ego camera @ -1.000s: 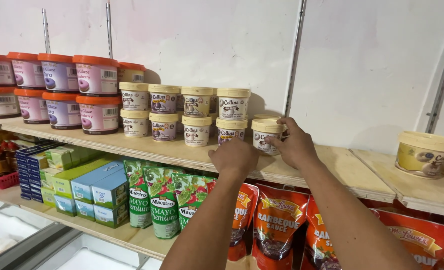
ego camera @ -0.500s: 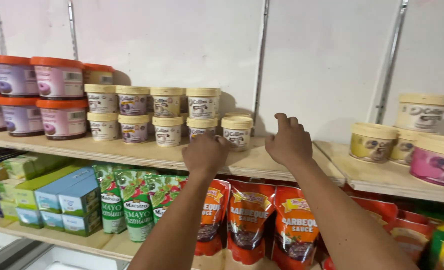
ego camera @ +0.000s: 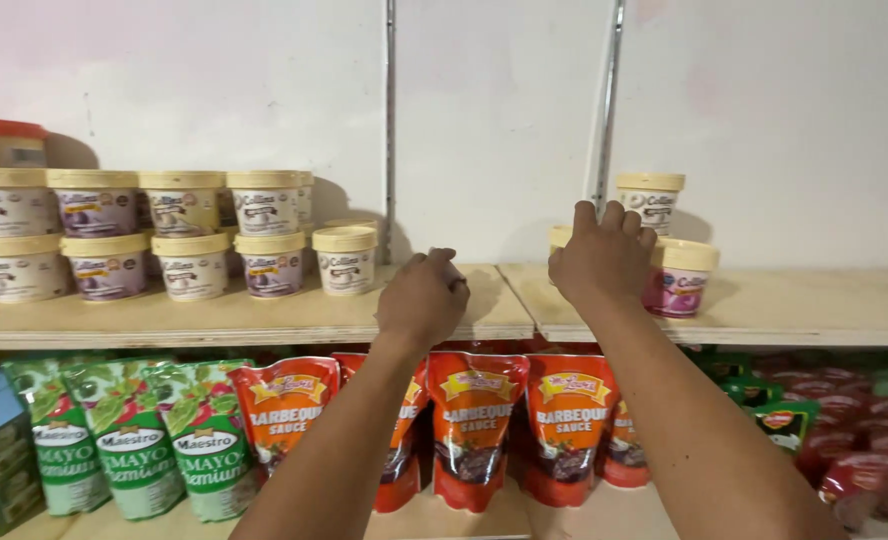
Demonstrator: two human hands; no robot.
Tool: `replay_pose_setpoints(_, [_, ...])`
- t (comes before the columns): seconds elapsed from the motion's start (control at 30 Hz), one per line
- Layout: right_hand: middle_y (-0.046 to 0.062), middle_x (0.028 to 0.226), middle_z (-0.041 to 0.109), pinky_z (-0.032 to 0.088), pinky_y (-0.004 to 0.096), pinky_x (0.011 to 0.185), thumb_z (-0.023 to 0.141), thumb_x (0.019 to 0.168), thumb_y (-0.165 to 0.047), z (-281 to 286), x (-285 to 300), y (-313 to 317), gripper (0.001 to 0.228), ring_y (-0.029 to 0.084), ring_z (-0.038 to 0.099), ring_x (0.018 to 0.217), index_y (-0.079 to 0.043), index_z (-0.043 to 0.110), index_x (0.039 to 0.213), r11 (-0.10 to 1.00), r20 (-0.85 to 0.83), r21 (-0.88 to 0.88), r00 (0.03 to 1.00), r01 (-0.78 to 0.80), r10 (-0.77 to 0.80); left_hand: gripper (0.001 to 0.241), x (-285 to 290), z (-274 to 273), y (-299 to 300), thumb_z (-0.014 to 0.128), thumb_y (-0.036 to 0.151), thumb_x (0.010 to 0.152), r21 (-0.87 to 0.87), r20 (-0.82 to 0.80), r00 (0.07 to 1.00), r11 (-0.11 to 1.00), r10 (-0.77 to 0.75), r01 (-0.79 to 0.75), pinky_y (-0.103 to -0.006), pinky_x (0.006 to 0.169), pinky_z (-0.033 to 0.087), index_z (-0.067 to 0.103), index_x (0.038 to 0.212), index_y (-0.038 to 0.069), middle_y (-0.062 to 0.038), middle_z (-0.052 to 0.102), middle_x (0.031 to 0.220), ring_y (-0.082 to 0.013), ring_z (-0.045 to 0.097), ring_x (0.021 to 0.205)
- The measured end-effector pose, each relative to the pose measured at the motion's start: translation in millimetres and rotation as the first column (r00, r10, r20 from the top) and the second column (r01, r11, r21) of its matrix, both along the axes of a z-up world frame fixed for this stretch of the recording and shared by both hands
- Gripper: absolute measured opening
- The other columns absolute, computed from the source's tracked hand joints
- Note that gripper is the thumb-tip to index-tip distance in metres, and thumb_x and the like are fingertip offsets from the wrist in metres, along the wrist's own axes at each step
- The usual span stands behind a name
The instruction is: Wiping down food containers with a cloth and arranging them neatly on wooden shelves in a grocery store.
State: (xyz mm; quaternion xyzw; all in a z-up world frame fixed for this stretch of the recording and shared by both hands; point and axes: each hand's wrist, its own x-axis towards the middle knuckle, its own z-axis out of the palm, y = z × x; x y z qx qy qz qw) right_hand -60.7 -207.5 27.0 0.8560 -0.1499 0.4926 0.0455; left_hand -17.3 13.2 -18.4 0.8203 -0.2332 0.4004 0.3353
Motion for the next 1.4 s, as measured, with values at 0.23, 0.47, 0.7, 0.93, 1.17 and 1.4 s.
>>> replay_pose_setpoints(0.23, [0.02, 0.147, 0.047, 0.031, 0.056, 0.111, 0.073, 0.088, -0.034, -0.2, -33.0, -51.3, 0.06, 0.039, 0.042, 0.134, -0.009, 0.057, 0.14, 0.994, -0.017, 0.001, 0.994, 0.108, -0.108, 0.05, -8.6, 5.0, -76.3, 0.062, 0.027, 0.088, 0.113, -0.07, 0.988, 0.983, -0.139, 0.146, -0.0473, 0.095, 0.053, 0.061, 0.135, 0.01, -0.015, 0.065, 0.126, -0.0347, 0.064, 0.114])
replay_pose_setpoints(0.47, [0.023, 0.153, 0.035, 0.029, 0.059, 0.108, 0.082, 0.074, -0.047, -7.2, -43.5, -75.0, 0.081, 0.047, 0.031, 0.137, -0.017, 0.05, 0.142, 0.985, -0.013, 0.012, 0.985, 0.172, -0.172, 0.066, -18.1, 13.1, -119.3, 0.063, 0.03, 0.09, 0.132, 0.002, 0.965, 0.957, -0.261, 0.258, -0.0473, 0.099, 0.051, 0.044, 0.149, 0.008, -0.019, 0.056, 0.139, -0.0391, 0.06, 0.12])
replay_pose_setpoints(0.7, [0.027, 0.15, 0.035, 0.048, 0.057, 0.1, 0.083, 0.079, -0.045, -9.0, -57.3, -68.3, 0.086, 0.047, 0.049, 0.126, -0.017, 0.043, 0.15, 0.976, -0.106, 0.197, 0.992, 0.087, -0.067, 0.083, -35.6, 15.9, -143.9, 0.058, 0.038, 0.09, 0.27, -0.125, 0.925, 0.885, -0.359, 0.38, -0.0449, 0.109, 0.043, 0.023, 0.16, 0.011, -0.02, 0.033, 0.16, -0.0393, 0.047, 0.137])
replay_pose_setpoints(0.93, [0.031, 0.14, 0.031, 0.056, 0.048, 0.092, 0.092, 0.07, -0.028, -5.3, -57.0, -60.2, 0.099, 0.048, 0.053, 0.12, -0.012, 0.034, 0.148, 0.89, 0.021, 0.446, 0.995, -0.094, 0.095, 0.074, -13.0, 4.2, -148.2, 0.049, 0.037, 0.096, 0.356, -0.008, 0.923, 0.861, -0.385, 0.362, -0.0442, 0.113, 0.04, 0.025, 0.159, 0.007, -0.02, 0.028, 0.166, -0.0381, 0.039, 0.147])
replay_pose_setpoints(1.17, [0.026, 0.13, 0.04, 0.054, 0.048, 0.093, 0.096, 0.068, -0.033, -12.1, -26.3, -45.0, 0.099, 0.045, 0.054, 0.119, 0.002, 0.036, 0.139, 0.947, 0.401, 0.081, 0.88, -0.31, 0.254, 0.088, -18.0, 11.5, -115.4, 0.06, 0.024, 0.087, 0.161, -0.068, 0.903, 0.888, -0.425, 0.43, -0.0459, 0.108, 0.045, 0.017, 0.161, 0.008, -0.025, 0.035, 0.157, -0.0439, 0.048, 0.134])
replay_pose_setpoints(1.4, [0.026, 0.133, 0.043, 0.055, 0.05, 0.092, 0.091, 0.068, -0.025, -5.2, 0.1, 6.7, 0.093, 0.044, 0.054, 0.121, -0.005, 0.038, 0.142, 0.895, 0.404, 0.042, 0.827, -0.443, 0.391, 0.084, 10.7, 14.5, -63.3, 0.06, 0.019, 0.087, 0.001, 0.151, 0.927, 0.938, -0.343, 0.347, -0.0487, 0.1, 0.052, 0.022, 0.16, 0.004, -0.027, 0.042, 0.151, -0.0462, 0.055, 0.127])
